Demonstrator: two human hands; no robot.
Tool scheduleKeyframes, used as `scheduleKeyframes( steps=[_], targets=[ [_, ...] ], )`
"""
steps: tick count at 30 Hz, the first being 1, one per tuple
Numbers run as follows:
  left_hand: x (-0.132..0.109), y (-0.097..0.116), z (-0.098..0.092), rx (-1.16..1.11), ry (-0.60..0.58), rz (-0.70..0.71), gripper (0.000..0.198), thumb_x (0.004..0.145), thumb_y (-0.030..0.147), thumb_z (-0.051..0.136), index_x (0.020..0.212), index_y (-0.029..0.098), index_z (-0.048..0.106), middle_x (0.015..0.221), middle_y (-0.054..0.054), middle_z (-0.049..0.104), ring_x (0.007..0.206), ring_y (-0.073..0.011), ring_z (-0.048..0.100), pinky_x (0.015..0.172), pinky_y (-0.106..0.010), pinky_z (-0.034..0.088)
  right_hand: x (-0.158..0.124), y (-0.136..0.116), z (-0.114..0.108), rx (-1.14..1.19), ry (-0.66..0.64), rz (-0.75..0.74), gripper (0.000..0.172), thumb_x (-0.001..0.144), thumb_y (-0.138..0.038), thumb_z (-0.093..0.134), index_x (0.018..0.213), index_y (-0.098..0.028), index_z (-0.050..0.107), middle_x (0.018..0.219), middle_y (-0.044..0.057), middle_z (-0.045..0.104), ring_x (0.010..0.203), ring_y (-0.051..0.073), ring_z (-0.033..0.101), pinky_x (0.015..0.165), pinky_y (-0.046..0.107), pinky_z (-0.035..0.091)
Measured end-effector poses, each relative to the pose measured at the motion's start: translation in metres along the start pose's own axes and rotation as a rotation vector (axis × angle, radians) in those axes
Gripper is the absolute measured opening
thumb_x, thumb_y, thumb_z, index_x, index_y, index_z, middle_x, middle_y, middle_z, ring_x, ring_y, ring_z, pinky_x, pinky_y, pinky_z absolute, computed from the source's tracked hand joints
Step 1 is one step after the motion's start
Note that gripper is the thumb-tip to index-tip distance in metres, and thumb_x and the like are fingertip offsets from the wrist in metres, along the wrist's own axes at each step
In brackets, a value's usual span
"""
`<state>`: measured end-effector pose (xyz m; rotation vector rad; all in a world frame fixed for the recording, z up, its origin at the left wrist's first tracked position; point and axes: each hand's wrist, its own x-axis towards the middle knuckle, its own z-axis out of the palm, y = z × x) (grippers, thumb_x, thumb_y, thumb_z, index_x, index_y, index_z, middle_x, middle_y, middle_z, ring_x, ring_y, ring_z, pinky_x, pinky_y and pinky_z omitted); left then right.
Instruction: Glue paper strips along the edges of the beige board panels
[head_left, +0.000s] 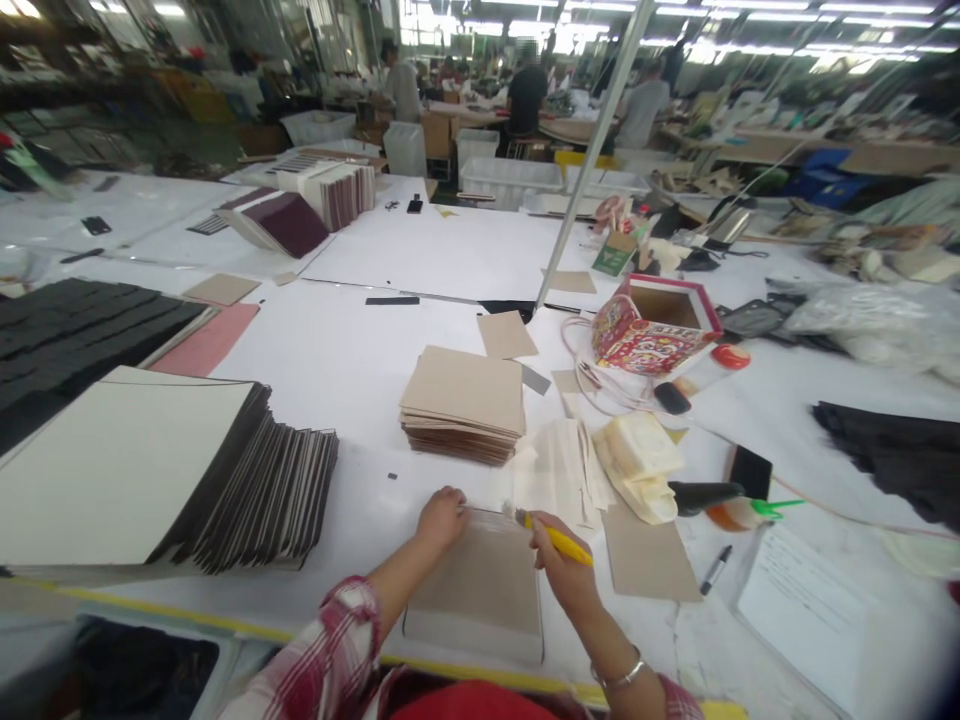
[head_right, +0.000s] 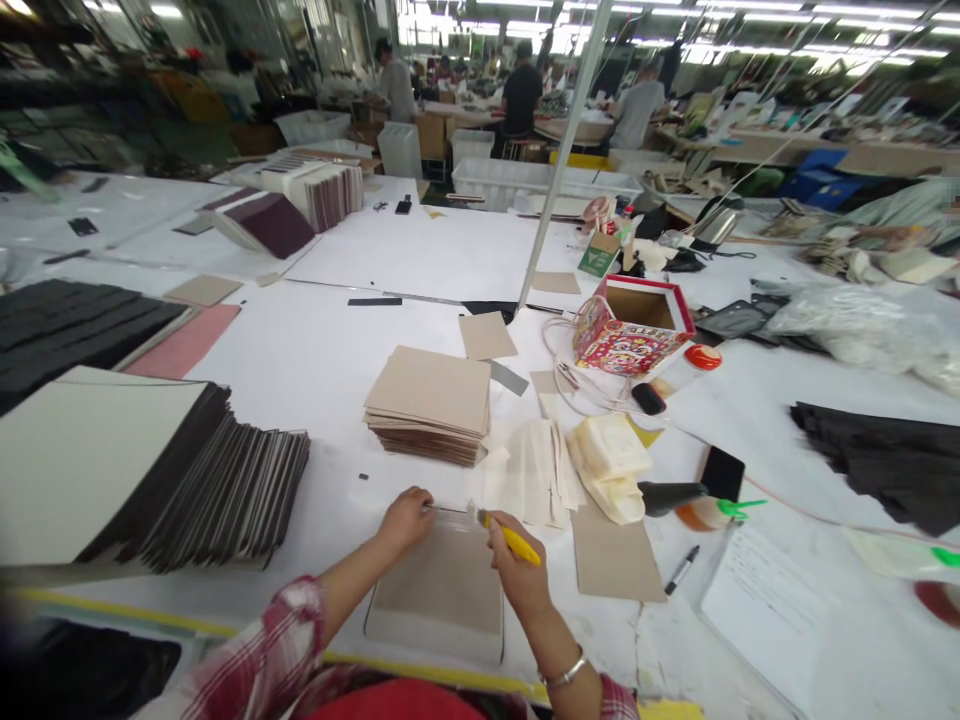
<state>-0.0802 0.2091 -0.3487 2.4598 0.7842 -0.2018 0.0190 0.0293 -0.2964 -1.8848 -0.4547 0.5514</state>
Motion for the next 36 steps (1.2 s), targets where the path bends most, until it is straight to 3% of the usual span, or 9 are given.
scheduleKeyframes(
  steps=[4, 8, 13, 16, 18, 20, 25, 33, 36],
  targets=[
    [0.059, 0.035, 0.009, -0.024, 0.0, -0.048, 0.033, 0.073, 0.028, 0.056, 0.101, 0.011, 0.055, 0.1, -0.014, 0.056, 0.094, -0.0238, 0.05, 0.08, -0.032, 0.038, 0.012, 0.005, -0.023, -0.023, 0.026, -0.021, 0.047, 0.081, -0.049, 0.044, 0.115, -0.017, 0.049, 0.073, 0.002, 0.061, 0.048, 0.009, 0.054, 0.051, 0.024, 0.05],
    [0.075, 0.047, 0.011, -0.054, -0.026, -0.042, 0.017, 0.078, 0.018, 0.046, 0.087, 0.012, 0.059, 0.092, -0.013, 0.059, 0.086, -0.021, 0.053, 0.077, -0.031, 0.038, 0.022, 0.017, -0.044, -0.129, 0.007, -0.101, 0.041, 0.086, -0.045, 0.035, 0.114, -0.017, 0.045, 0.081, 0.005, 0.063, 0.059, 0.013, 0.061, 0.059, 0.028, 0.052],
    [0.045, 0.047, -0.012, -0.081, -0.09, 0.084, 0.02, 0.082, 0.028, 0.043, 0.087, 0.018, 0.059, 0.088, -0.006, 0.061, 0.083, -0.0179, 0.054, 0.077, -0.027, 0.039, 0.017, 0.013, -0.046, -0.446, 0.029, -0.441, 0.022, 0.085, -0.034, 0.041, 0.1, -0.019, 0.048, 0.107, 0.012, 0.058, 0.099, 0.021, 0.056, 0.085, 0.04, 0.045],
    [0.011, 0.052, -0.028, -0.073, -0.197, 0.271, 0.014, 0.077, 0.026, 0.049, 0.084, 0.02, 0.06, 0.089, -0.004, 0.063, 0.086, -0.0189, 0.055, 0.079, -0.027, 0.038, 0.006, 0.001, -0.035, -0.514, -0.172, -0.711, 0.019, 0.079, -0.03, 0.05, 0.094, -0.02, 0.046, 0.119, 0.012, 0.051, 0.117, 0.025, 0.04, 0.095, 0.047, 0.035],
    [-0.013, 0.053, -0.036, -0.076, -0.292, 0.471, 0.016, 0.078, 0.022, 0.046, 0.086, 0.019, 0.06, 0.092, -0.004, 0.063, 0.088, -0.0186, 0.055, 0.079, -0.026, 0.038, -0.004, -0.002, -0.025, -0.483, -0.317, -0.742, 0.023, 0.076, -0.031, 0.055, 0.093, -0.019, 0.045, 0.114, 0.012, 0.053, 0.115, 0.026, 0.042, 0.093, 0.046, 0.035],
    [-0.033, 0.049, -0.04, -0.086, -0.345, 0.576, 0.019, 0.08, 0.022, 0.043, 0.087, 0.018, 0.06, 0.091, -0.004, 0.063, 0.086, -0.0181, 0.056, 0.077, -0.025, 0.039, -0.013, 0.001, -0.018, -0.422, -0.387, -0.612, 0.022, 0.075, -0.031, 0.056, 0.09, -0.02, 0.044, 0.099, 0.009, 0.058, 0.098, 0.022, 0.053, 0.084, 0.039, 0.042],
    [-0.059, 0.015, -0.031, -0.282, -0.327, 0.328, 0.023, 0.082, 0.031, 0.044, 0.079, 0.017, 0.062, 0.077, -0.001, 0.063, 0.074, -0.0138, 0.056, 0.068, -0.022, 0.039, -0.034, 0.025, -0.019, -0.319, -0.399, -0.205, 0.014, 0.079, -0.028, 0.049, 0.082, -0.022, 0.036, 0.07, -0.003, 0.051, 0.061, 0.012, 0.051, 0.058, 0.025, 0.042],
    [-0.046, -0.039, -0.006, -0.727, -0.395, -0.065, 0.023, 0.061, 0.033, 0.067, 0.069, 0.013, 0.061, 0.06, 0.003, 0.056, 0.057, -0.0097, 0.048, 0.054, -0.02, 0.037, -0.024, 0.049, -0.021, -0.362, -0.316, -0.117, 0.015, 0.082, -0.035, 0.044, 0.082, -0.022, 0.036, 0.066, -0.004, 0.048, 0.056, 0.012, 0.048, 0.055, 0.024, 0.039],
    [-0.035, -0.052, 0.0, -0.782, -0.293, -0.225, 0.022, 0.063, 0.031, 0.064, 0.073, 0.012, 0.061, 0.058, 0.003, 0.054, 0.052, -0.0087, 0.047, 0.051, -0.02, 0.038, -0.005, 0.061, -0.012, -0.401, -0.221, -0.116, 0.015, 0.083, -0.037, 0.041, 0.085, -0.022, 0.036, 0.067, -0.003, 0.05, 0.056, 0.013, 0.051, 0.056, 0.024, 0.041]
  ],
)
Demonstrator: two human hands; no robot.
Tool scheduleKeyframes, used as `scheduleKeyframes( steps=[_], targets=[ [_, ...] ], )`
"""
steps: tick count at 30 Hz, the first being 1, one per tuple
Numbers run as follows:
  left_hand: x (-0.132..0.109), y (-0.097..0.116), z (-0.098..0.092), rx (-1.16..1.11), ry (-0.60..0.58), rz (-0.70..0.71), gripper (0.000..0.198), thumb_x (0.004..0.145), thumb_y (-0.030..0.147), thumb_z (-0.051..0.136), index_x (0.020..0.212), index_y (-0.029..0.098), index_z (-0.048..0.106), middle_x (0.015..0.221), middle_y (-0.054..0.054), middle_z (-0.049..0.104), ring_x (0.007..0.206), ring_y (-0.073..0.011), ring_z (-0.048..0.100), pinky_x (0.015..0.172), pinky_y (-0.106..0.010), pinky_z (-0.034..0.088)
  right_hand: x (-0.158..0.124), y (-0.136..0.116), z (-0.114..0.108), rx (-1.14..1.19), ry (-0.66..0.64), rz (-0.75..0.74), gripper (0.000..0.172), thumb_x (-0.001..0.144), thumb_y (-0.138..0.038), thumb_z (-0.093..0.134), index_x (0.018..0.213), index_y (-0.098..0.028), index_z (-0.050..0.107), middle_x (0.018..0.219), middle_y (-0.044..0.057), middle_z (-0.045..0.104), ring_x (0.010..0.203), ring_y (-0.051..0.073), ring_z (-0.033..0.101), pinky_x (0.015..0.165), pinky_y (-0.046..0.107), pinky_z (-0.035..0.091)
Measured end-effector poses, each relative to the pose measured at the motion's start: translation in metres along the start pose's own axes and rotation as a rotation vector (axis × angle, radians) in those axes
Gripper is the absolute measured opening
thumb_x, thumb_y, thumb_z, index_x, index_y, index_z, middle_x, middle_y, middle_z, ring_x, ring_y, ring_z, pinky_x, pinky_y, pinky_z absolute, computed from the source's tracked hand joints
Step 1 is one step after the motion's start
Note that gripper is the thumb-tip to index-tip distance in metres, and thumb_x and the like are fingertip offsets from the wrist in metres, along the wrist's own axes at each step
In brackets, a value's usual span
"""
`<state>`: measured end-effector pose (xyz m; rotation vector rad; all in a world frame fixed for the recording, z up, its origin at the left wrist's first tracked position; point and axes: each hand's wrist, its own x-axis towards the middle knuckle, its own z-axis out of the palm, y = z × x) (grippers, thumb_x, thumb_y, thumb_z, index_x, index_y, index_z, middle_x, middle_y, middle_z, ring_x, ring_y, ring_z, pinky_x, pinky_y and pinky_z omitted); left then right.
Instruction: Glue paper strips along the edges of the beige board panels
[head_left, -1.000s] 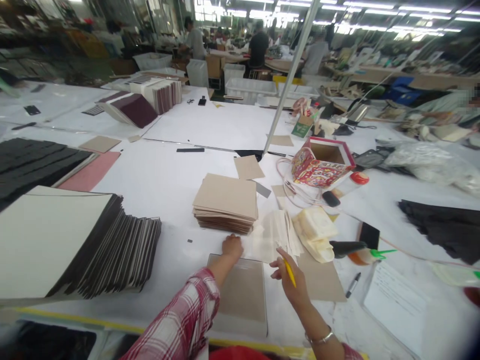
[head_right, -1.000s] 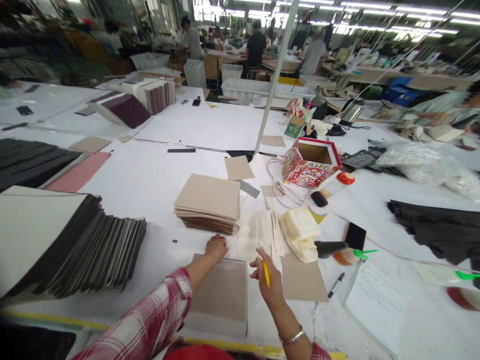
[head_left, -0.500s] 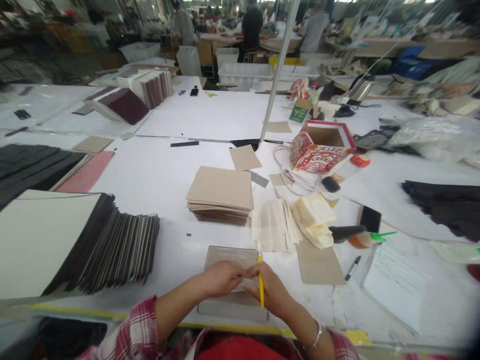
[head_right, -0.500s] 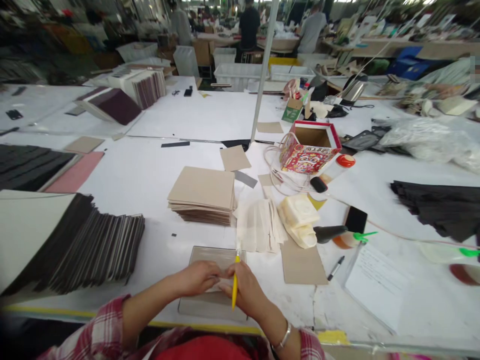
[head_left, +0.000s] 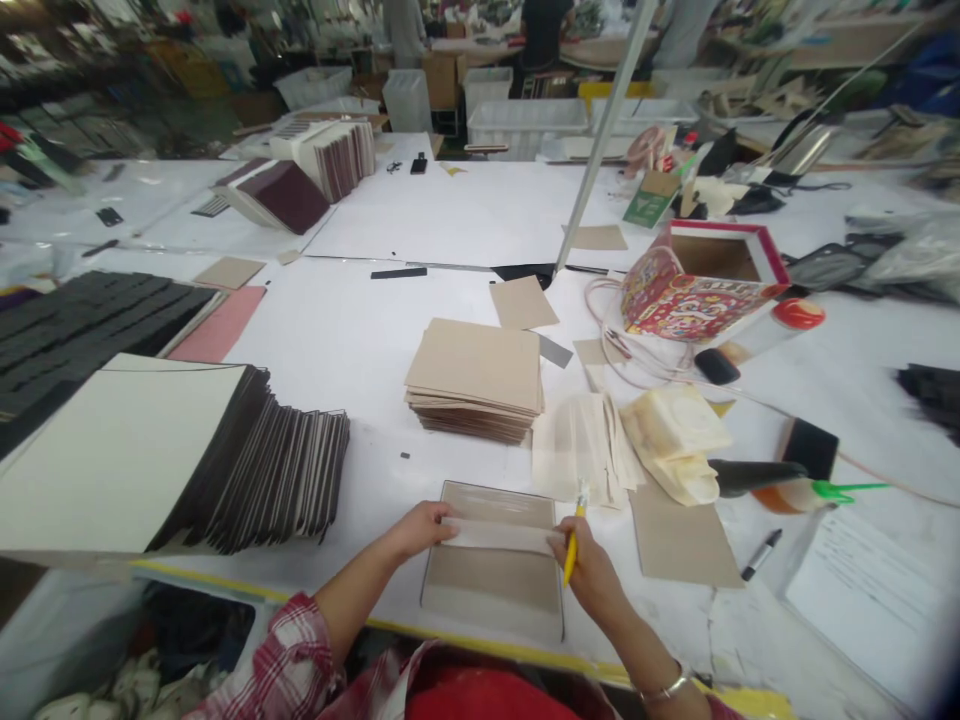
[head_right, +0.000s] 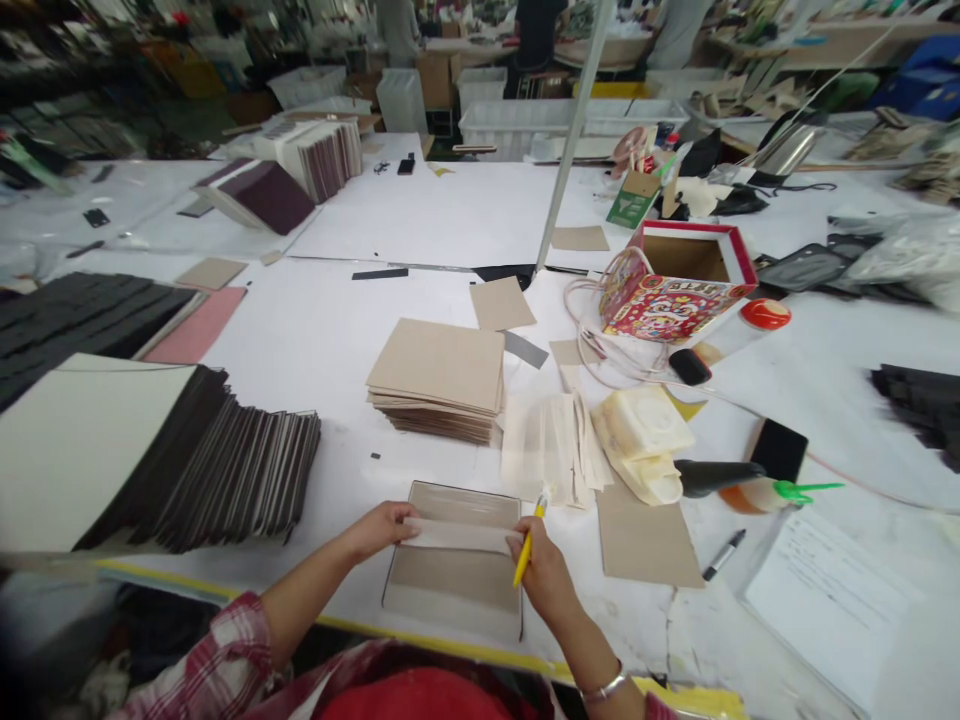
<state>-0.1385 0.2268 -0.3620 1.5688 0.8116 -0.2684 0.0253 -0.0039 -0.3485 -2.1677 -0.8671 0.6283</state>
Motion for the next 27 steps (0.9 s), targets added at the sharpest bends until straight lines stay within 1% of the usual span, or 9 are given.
scheduleKeyframes(
  steps=[2, 4, 7, 10, 13, 18, 22, 27],
  targets=[
    [0.011, -0.005, 0.001, 0.002, 0.126, -0.034, 0.022, 0.07, 0.033, 0.058, 0.076, 0.012, 0.06, 0.055, 0.003, 0.052, 0.048, -0.0082, 0.045, 0.049, -0.02, 0.037, 0.014, 0.007, 0.009, -0.04, 0.071, -0.007, 0.017, 0.083, -0.038, 0.039, 0.086, -0.022, 0.038, 0.068, -0.001, 0.052, 0.058, 0.014, 0.053, 0.057, 0.025, 0.041],
    [0.021, -0.008, 0.003, 0.039, 0.237, -0.043, 0.022, 0.074, 0.034, 0.053, 0.075, 0.012, 0.059, 0.052, 0.004, 0.049, 0.046, -0.008, 0.044, 0.047, -0.02, 0.035, 0.027, 0.013, 0.02, -0.085, 0.145, -0.024, 0.019, 0.083, -0.039, 0.039, 0.087, -0.021, 0.039, 0.071, 0.001, 0.054, 0.061, 0.015, 0.055, 0.058, 0.026, 0.042],
    [0.034, -0.013, 0.005, 0.135, 0.405, -0.031, 0.021, 0.072, 0.033, 0.055, 0.063, 0.014, 0.055, 0.049, 0.005, 0.044, 0.048, -0.0083, 0.042, 0.047, -0.02, 0.03, 0.041, 0.021, 0.035, -0.164, 0.213, -0.057, 0.021, 0.084, -0.04, 0.038, 0.086, -0.02, 0.042, 0.073, 0.003, 0.056, 0.062, 0.016, 0.056, 0.058, 0.026, 0.042],
    [0.041, -0.017, 0.005, 0.225, 0.51, -0.004, 0.024, 0.069, 0.034, 0.058, 0.054, 0.015, 0.051, 0.049, 0.005, 0.043, 0.051, -0.0088, 0.04, 0.05, -0.02, 0.028, 0.048, 0.03, 0.046, -0.229, 0.239, -0.078, 0.023, 0.084, -0.04, 0.035, 0.086, -0.019, 0.044, 0.072, 0.004, 0.057, 0.062, 0.016, 0.055, 0.057, 0.026, 0.041],
    [0.045, -0.02, 0.004, 0.275, 0.545, 0.017, 0.024, 0.07, 0.034, 0.057, 0.055, 0.016, 0.053, 0.05, 0.004, 0.046, 0.052, -0.0094, 0.042, 0.052, -0.021, 0.028, 0.05, 0.036, 0.05, -0.25, 0.238, -0.079, 0.024, 0.085, -0.04, 0.034, 0.087, -0.019, 0.045, 0.072, 0.004, 0.057, 0.062, 0.016, 0.056, 0.057, 0.026, 0.041],
    [0.05, -0.023, 0.005, 0.318, 0.566, 0.029, 0.024, 0.071, 0.036, 0.057, 0.058, 0.016, 0.056, 0.055, 0.002, 0.053, 0.055, -0.0104, 0.046, 0.054, -0.021, 0.03, 0.05, 0.039, 0.049, -0.254, 0.248, -0.085, 0.025, 0.085, -0.04, 0.034, 0.09, -0.018, 0.046, 0.072, 0.005, 0.057, 0.062, 0.017, 0.056, 0.057, 0.027, 0.041],
    [0.05, -0.023, 0.006, 0.351, 0.585, 0.018, 0.024, 0.071, 0.036, 0.058, 0.058, 0.016, 0.056, 0.056, 0.002, 0.054, 0.055, -0.0104, 0.047, 0.054, -0.021, 0.03, 0.05, 0.039, 0.05, -0.241, 0.258, -0.086, 0.024, 0.084, -0.039, 0.035, 0.089, -0.018, 0.046, 0.072, 0.004, 0.057, 0.061, 0.016, 0.055, 0.056, 0.026, 0.041],
    [0.049, -0.019, 0.007, 0.381, 0.579, 0.001, 0.025, 0.071, 0.037, 0.057, 0.058, 0.016, 0.056, 0.056, 0.002, 0.054, 0.054, -0.0104, 0.047, 0.053, -0.021, 0.028, 0.05, 0.04, 0.05, -0.247, 0.244, -0.115, 0.021, 0.085, -0.036, 0.034, 0.088, -0.018, 0.045, 0.073, 0.004, 0.055, 0.062, 0.016, 0.053, 0.058, 0.027, 0.041]
  ],
)
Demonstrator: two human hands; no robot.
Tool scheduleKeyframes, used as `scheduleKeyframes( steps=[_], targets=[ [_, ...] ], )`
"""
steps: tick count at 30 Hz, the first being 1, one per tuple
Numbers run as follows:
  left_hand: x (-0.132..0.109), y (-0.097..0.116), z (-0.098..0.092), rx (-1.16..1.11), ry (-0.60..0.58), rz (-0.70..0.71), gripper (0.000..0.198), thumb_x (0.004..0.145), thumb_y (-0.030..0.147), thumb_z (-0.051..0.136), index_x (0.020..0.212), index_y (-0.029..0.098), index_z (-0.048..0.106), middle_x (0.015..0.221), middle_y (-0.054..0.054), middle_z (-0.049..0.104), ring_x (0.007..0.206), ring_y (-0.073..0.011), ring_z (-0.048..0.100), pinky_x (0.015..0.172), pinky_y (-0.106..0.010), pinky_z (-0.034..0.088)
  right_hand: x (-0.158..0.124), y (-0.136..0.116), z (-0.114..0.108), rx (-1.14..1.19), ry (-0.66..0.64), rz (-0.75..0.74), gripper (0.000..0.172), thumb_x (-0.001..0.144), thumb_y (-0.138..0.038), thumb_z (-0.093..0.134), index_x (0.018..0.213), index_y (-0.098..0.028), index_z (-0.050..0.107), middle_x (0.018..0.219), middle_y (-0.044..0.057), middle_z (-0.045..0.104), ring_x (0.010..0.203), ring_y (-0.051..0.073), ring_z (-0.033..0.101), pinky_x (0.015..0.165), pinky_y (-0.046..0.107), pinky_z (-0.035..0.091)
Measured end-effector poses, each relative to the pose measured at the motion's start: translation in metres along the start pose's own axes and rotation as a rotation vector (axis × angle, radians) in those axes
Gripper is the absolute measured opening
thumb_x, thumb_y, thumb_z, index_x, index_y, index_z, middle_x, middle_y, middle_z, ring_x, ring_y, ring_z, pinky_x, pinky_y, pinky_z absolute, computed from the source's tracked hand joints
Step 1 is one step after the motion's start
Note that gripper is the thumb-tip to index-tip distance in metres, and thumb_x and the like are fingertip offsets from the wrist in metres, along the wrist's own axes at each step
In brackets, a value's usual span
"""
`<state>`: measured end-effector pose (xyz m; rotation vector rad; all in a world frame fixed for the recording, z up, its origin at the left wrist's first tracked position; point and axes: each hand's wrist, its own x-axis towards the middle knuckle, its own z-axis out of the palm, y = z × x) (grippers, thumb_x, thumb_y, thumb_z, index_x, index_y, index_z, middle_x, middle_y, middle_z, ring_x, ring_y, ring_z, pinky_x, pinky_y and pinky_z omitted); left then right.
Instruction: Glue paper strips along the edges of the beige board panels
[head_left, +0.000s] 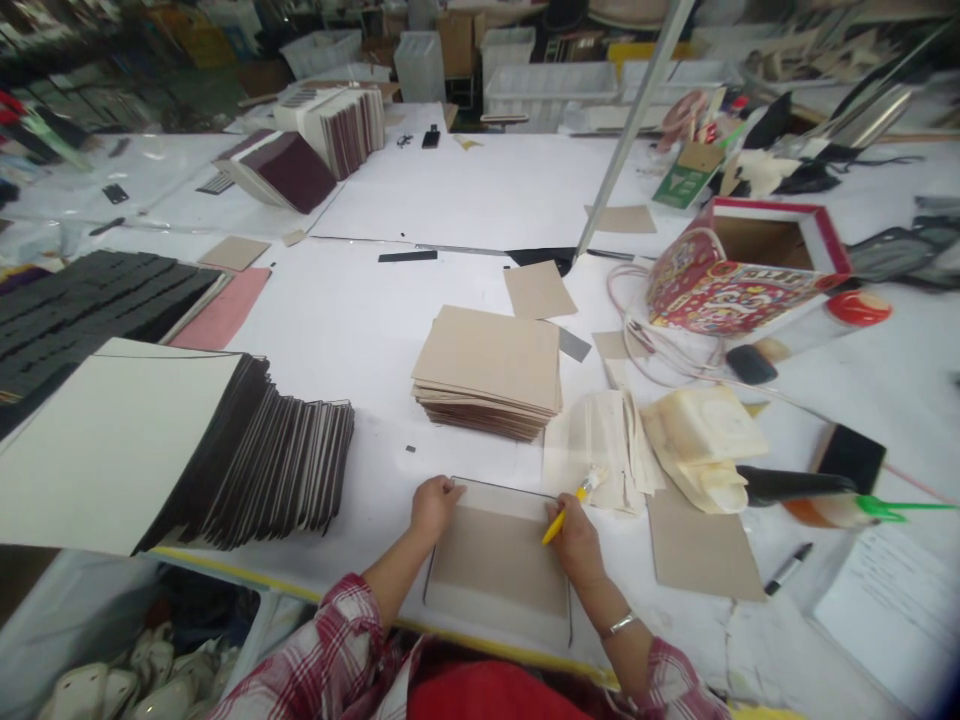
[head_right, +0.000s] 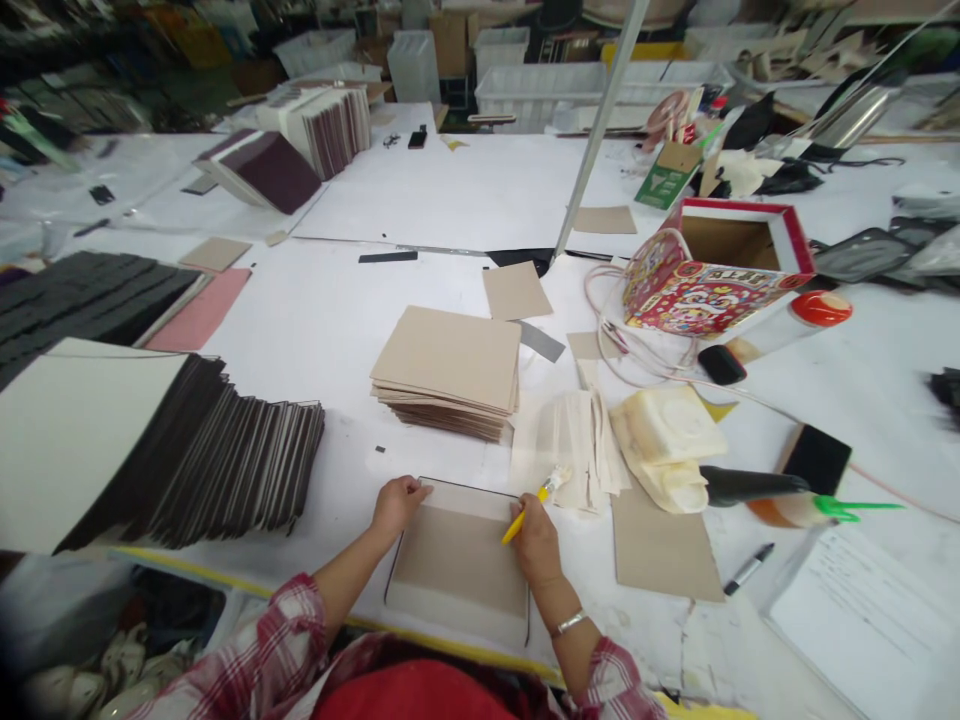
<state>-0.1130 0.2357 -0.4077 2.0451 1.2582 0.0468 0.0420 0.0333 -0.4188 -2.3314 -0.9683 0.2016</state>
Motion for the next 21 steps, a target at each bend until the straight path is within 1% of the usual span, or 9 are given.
scheduleKeyframes(
  steps=[7, 12, 15, 17, 18, 19, 20, 21],
  targets=[
    [-0.003, 0.003, -0.001, 0.045, -0.017, 0.006, 0.026, 0.073, 0.037, 0.056, 0.058, 0.016, 0.053, 0.054, 0.002, 0.052, 0.053, -0.0108, 0.045, 0.052, -0.021, 0.027, -0.002, 0.001, -0.001, -0.043, -0.017, -0.017, 0.022, 0.086, -0.031, 0.03, 0.091, -0.018, 0.046, 0.076, 0.004, 0.054, 0.066, 0.016, 0.052, 0.061, 0.027, 0.041],
    [-0.002, 0.002, -0.001, 0.09, -0.027, 0.03, 0.024, 0.075, 0.036, 0.055, 0.061, 0.016, 0.054, 0.059, 0.001, 0.055, 0.057, -0.0111, 0.048, 0.055, -0.021, 0.03, -0.003, 0.004, 0.004, -0.108, -0.027, -0.052, 0.023, 0.087, -0.03, 0.029, 0.096, -0.017, 0.045, 0.078, 0.005, 0.054, 0.071, 0.017, 0.052, 0.066, 0.028, 0.041],
    [-0.001, 0.004, -0.003, 0.132, -0.039, 0.037, 0.025, 0.075, 0.037, 0.055, 0.062, 0.016, 0.055, 0.059, 0.001, 0.055, 0.058, -0.0121, 0.049, 0.057, -0.022, 0.032, -0.001, 0.004, 0.003, -0.138, -0.046, -0.065, 0.024, 0.087, -0.028, 0.028, 0.098, -0.016, 0.045, 0.078, 0.006, 0.054, 0.07, 0.017, 0.052, 0.066, 0.029, 0.042],
    [-0.004, 0.006, -0.007, 0.163, -0.018, 0.037, 0.023, 0.075, 0.038, 0.056, 0.069, 0.016, 0.056, 0.068, -0.002, 0.057, 0.064, -0.0141, 0.052, 0.061, -0.024, 0.035, 0.0, 0.002, 0.001, -0.175, -0.024, -0.064, 0.026, 0.087, -0.028, 0.028, 0.1, -0.014, 0.046, 0.078, 0.007, 0.054, 0.07, 0.018, 0.052, 0.065, 0.029, 0.042],
    [-0.007, 0.006, -0.01, 0.195, 0.018, 0.061, 0.023, 0.075, 0.038, 0.056, 0.076, 0.015, 0.057, 0.077, -0.004, 0.059, 0.071, -0.0161, 0.053, 0.065, -0.026, 0.037, -0.001, 0.0, -0.001, -0.207, 0.007, -0.057, 0.027, 0.087, -0.029, 0.03, 0.1, -0.013, 0.046, 0.078, 0.008, 0.054, 0.07, 0.019, 0.052, 0.066, 0.031, 0.042],
    [-0.01, 0.007, -0.011, 0.239, 0.063, 0.114, 0.025, 0.076, 0.038, 0.056, 0.085, 0.015, 0.057, 0.088, -0.008, 0.059, 0.081, -0.0188, 0.054, 0.071, -0.029, 0.038, -0.001, -0.002, -0.002, -0.242, 0.044, -0.051, 0.028, 0.086, -0.031, 0.031, 0.101, -0.012, 0.047, 0.077, 0.008, 0.054, 0.071, 0.02, 0.051, 0.066, 0.032, 0.043],
    [-0.014, 0.006, -0.012, 0.292, 0.103, 0.204, 0.028, 0.077, 0.036, 0.055, 0.096, 0.015, 0.055, 0.101, -0.011, 0.057, 0.092, -0.0216, 0.052, 0.078, -0.032, 0.038, -0.002, -0.004, -0.002, -0.27, 0.077, -0.056, 0.029, 0.086, -0.032, 0.034, 0.1, -0.012, 0.048, 0.077, 0.009, 0.054, 0.071, 0.02, 0.051, 0.066, 0.033, 0.043],
    [-0.019, 0.005, -0.011, 0.35, 0.123, 0.327, 0.031, 0.08, 0.033, 0.053, 0.105, 0.016, 0.052, 0.112, -0.012, 0.053, 0.103, -0.0236, 0.048, 0.085, -0.036, 0.036, -0.004, -0.007, -0.002, -0.281, 0.1, -0.079, 0.029, 0.086, -0.033, 0.035, 0.1, -0.011, 0.049, 0.078, 0.01, 0.055, 0.072, 0.021, 0.051, 0.067, 0.034, 0.043]
  ],
)
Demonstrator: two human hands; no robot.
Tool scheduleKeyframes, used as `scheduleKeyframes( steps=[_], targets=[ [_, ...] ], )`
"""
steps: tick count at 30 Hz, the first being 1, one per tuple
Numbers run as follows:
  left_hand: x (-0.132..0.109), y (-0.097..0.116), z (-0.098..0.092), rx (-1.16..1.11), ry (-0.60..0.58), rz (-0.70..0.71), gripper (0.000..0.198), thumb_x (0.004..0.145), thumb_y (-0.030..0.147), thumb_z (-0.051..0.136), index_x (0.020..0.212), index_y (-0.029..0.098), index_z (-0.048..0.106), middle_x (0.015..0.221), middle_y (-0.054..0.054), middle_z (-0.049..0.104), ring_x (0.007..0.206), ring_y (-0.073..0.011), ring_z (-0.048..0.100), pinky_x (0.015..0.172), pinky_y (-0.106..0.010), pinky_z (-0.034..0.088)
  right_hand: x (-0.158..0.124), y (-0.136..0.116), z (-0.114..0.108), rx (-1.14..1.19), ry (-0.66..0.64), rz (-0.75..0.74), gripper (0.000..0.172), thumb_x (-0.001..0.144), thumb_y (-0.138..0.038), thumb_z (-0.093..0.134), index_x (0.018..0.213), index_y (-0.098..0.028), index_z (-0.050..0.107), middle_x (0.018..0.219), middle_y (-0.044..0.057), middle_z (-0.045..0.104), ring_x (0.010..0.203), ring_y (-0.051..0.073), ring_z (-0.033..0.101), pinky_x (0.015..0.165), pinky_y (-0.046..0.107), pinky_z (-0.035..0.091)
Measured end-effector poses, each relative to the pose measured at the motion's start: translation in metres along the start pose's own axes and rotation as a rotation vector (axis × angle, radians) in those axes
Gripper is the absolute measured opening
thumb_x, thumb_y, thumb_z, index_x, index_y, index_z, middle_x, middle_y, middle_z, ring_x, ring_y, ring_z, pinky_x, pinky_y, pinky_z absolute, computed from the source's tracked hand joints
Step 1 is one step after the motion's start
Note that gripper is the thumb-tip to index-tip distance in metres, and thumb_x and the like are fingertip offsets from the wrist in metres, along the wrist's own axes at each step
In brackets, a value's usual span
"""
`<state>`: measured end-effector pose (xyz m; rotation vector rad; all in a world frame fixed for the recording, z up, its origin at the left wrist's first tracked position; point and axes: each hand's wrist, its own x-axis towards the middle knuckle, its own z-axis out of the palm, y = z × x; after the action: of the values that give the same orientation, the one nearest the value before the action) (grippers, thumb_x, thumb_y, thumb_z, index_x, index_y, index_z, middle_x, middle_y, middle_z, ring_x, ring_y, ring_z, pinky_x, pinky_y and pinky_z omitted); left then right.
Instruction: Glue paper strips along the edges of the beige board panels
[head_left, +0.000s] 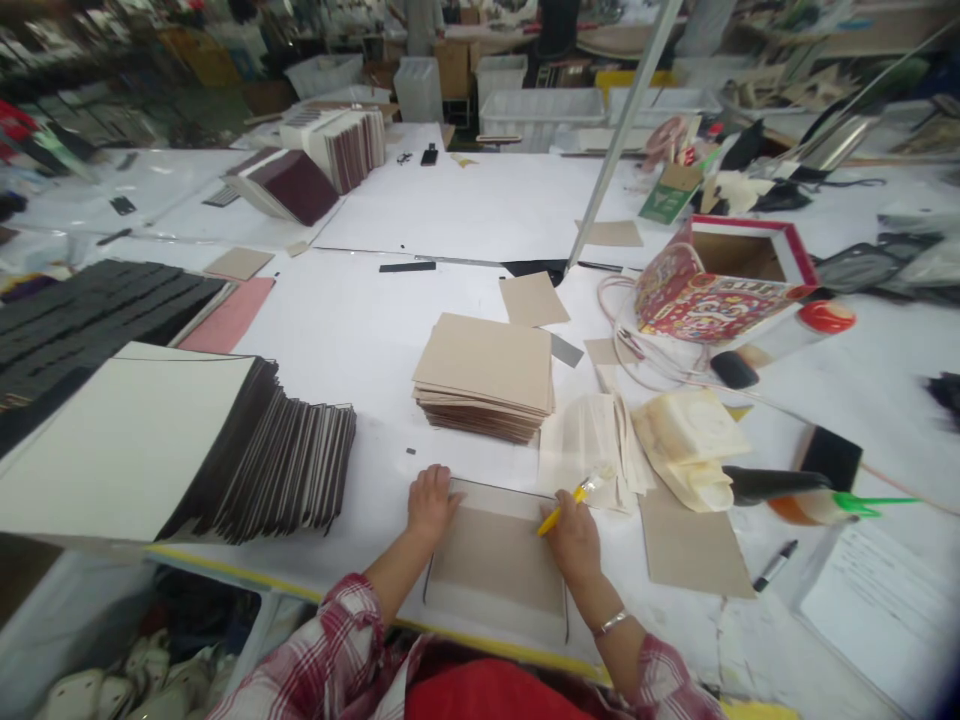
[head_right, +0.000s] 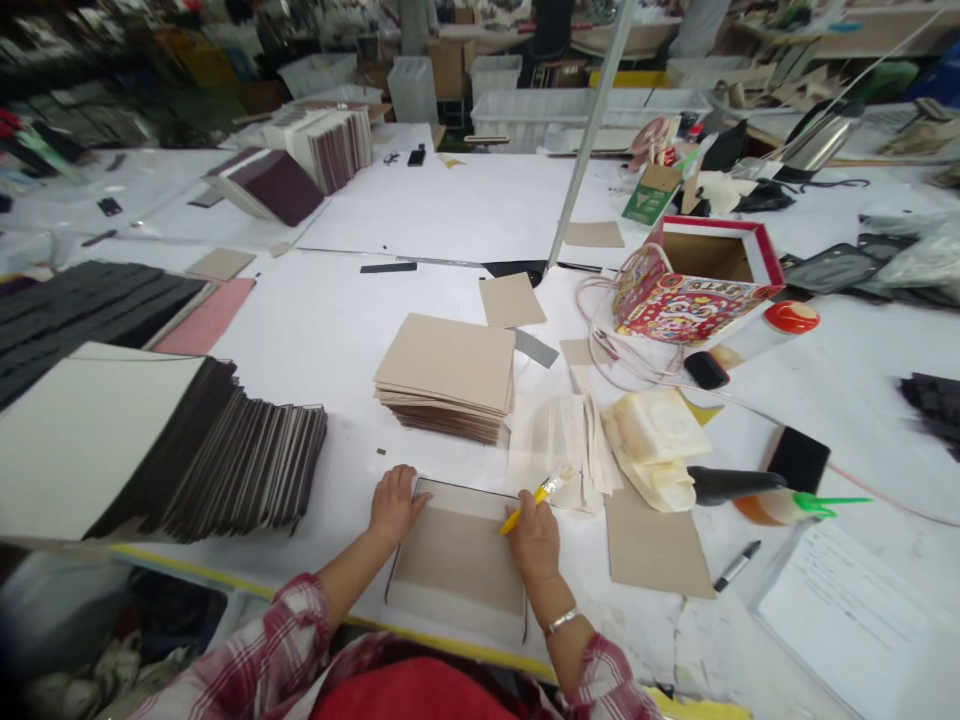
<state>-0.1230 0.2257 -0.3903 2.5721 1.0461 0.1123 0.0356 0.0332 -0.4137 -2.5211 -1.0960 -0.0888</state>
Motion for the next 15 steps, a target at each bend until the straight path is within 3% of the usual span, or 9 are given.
scheduleKeyframes(
  steps=[3, 5, 7, 10, 12, 13, 15],
  targets=[
    [-0.016, 0.0, 0.005, 0.106, -0.061, 0.371, 0.033, 0.085, 0.021, 0.042, 0.119, 0.021, 0.046, 0.128, -0.008, 0.045, 0.12, -0.0224, 0.036, 0.095, -0.04, 0.031, -0.009, -0.005, 0.002, 0.067, 0.003, -0.167, 0.024, 0.086, -0.028, 0.036, 0.099, -0.014, 0.051, 0.091, 0.012, 0.058, 0.083, 0.022, 0.053, 0.073, 0.037, 0.044],
    [-0.029, -0.001, 0.002, 0.135, -0.133, 0.416, 0.034, 0.085, 0.021, 0.042, 0.119, 0.02, 0.046, 0.129, -0.007, 0.045, 0.12, -0.0221, 0.038, 0.095, -0.039, 0.034, -0.017, -0.005, 0.002, 0.114, -0.023, -0.248, 0.024, 0.086, -0.025, 0.036, 0.101, -0.015, 0.051, 0.098, 0.012, 0.059, 0.088, 0.023, 0.054, 0.076, 0.039, 0.044],
    [-0.044, -0.005, -0.019, 0.141, -0.114, 0.359, 0.034, 0.084, 0.025, 0.045, 0.116, 0.015, 0.049, 0.124, -0.011, 0.05, 0.116, -0.024, 0.043, 0.092, -0.04, 0.038, -0.023, -0.002, -0.004, 0.14, -0.044, -0.249, 0.026, 0.086, -0.026, 0.036, 0.104, -0.015, 0.051, 0.095, 0.012, 0.061, 0.087, 0.023, 0.056, 0.077, 0.039, 0.045],
    [-0.073, -0.017, -0.092, 0.107, 0.107, 0.414, 0.032, 0.083, 0.025, 0.046, 0.113, 0.015, 0.051, 0.118, -0.012, 0.054, 0.114, -0.0231, 0.045, 0.094, -0.04, 0.039, -0.025, -0.002, -0.024, 0.203, -0.046, -0.207, 0.032, 0.084, -0.034, 0.039, 0.108, -0.016, 0.05, 0.089, 0.01, 0.062, 0.082, 0.023, 0.059, 0.076, 0.039, 0.047],
    [-0.091, -0.03, -0.155, 0.122, 0.38, 0.467, 0.036, 0.081, 0.022, 0.05, 0.117, 0.021, 0.046, 0.118, -0.009, 0.053, 0.116, -0.023, 0.043, 0.097, -0.043, 0.036, -0.021, -0.013, -0.039, 0.263, -0.021, -0.212, 0.036, 0.082, -0.039, 0.042, 0.11, -0.019, 0.05, 0.091, 0.009, 0.062, 0.081, 0.023, 0.06, 0.076, 0.039, 0.048],
    [-0.099, -0.039, -0.186, 0.162, 0.558, 0.44, 0.043, 0.079, 0.023, 0.054, 0.12, 0.022, 0.042, 0.119, -0.009, 0.052, 0.117, -0.0242, 0.042, 0.097, -0.045, 0.035, -0.017, -0.023, -0.046, 0.297, -0.005, -0.223, 0.037, 0.08, -0.041, 0.044, 0.111, -0.02, 0.049, 0.093, 0.009, 0.062, 0.081, 0.023, 0.061, 0.077, 0.039, 0.048],
    [-0.107, -0.059, -0.239, 0.291, 0.832, 0.243, 0.059, 0.073, 0.031, 0.063, 0.124, 0.02, 0.037, 0.125, -0.014, 0.045, 0.12, -0.03, 0.037, 0.097, -0.052, 0.032, -0.007, -0.053, -0.059, 0.376, 0.017, -0.266, 0.038, 0.078, -0.041, 0.048, 0.112, -0.023, 0.048, 0.096, 0.008, 0.062, 0.082, 0.023, 0.061, 0.076, 0.038, 0.049]
  ],
)
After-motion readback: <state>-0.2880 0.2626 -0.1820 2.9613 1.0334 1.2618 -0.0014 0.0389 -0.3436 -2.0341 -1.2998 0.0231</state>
